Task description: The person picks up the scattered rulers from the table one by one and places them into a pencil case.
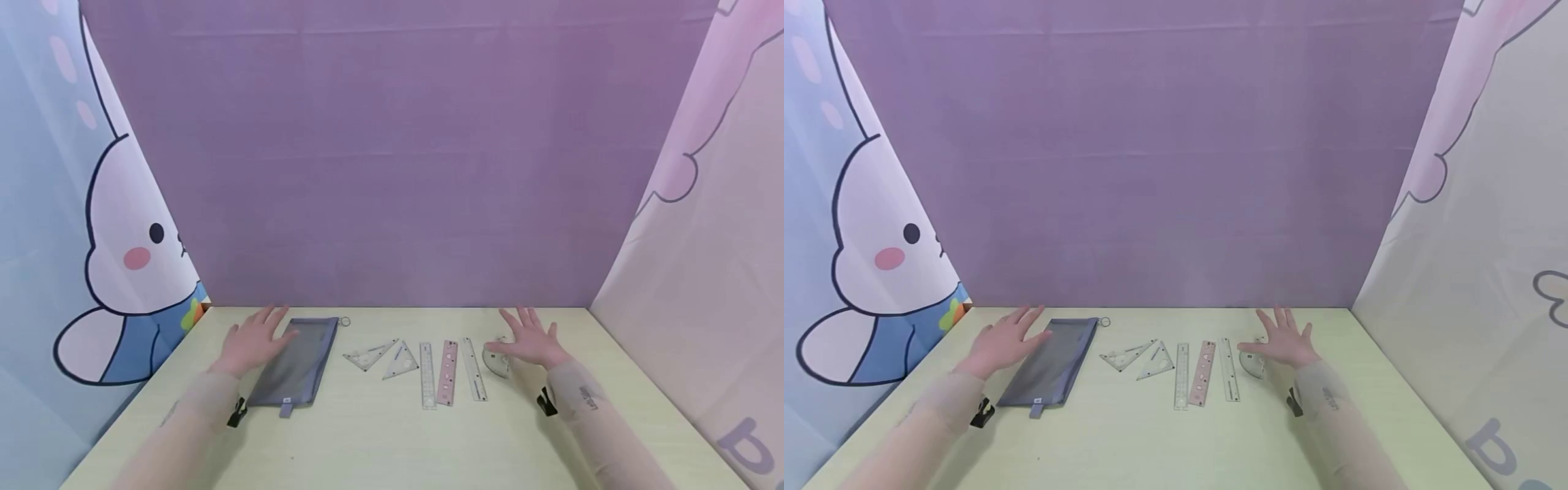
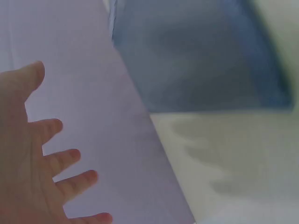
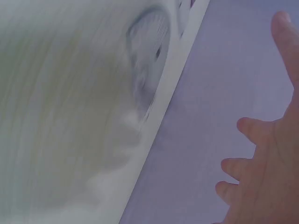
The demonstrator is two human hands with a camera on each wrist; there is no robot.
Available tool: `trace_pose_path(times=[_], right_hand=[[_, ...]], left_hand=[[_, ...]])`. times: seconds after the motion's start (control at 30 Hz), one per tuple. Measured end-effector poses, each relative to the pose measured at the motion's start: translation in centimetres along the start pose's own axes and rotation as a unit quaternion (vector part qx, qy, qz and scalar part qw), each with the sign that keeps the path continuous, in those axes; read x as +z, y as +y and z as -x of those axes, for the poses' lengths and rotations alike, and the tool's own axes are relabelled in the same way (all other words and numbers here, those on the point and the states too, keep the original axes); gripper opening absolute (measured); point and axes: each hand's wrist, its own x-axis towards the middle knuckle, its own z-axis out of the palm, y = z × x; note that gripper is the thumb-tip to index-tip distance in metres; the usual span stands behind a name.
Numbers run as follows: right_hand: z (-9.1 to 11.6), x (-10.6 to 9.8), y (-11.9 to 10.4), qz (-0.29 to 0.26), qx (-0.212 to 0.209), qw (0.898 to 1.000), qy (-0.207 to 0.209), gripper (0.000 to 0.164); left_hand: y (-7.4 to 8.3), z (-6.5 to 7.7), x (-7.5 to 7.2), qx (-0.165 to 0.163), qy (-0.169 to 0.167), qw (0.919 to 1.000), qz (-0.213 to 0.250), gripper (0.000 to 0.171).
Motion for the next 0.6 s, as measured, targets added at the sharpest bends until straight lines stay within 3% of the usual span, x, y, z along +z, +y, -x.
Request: trace_pose_path(times=[0.2, 0.6], right_hand=[[-0.6, 1.5, -2.8, 0.005, -0.026, 1.0, -0.01, 0.101], [-0.6, 3.6, -6.3, -0.009, -0.055, 0.998, -0.031, 0.093]], left_hand=[[1.4, 0.1, 1.9, -0.002, -0.003, 1.0, -0.001, 0.073], [4.2, 0.9, 3.6, -0.002, -0.025, 0.9994, -0.023, 0.075]])
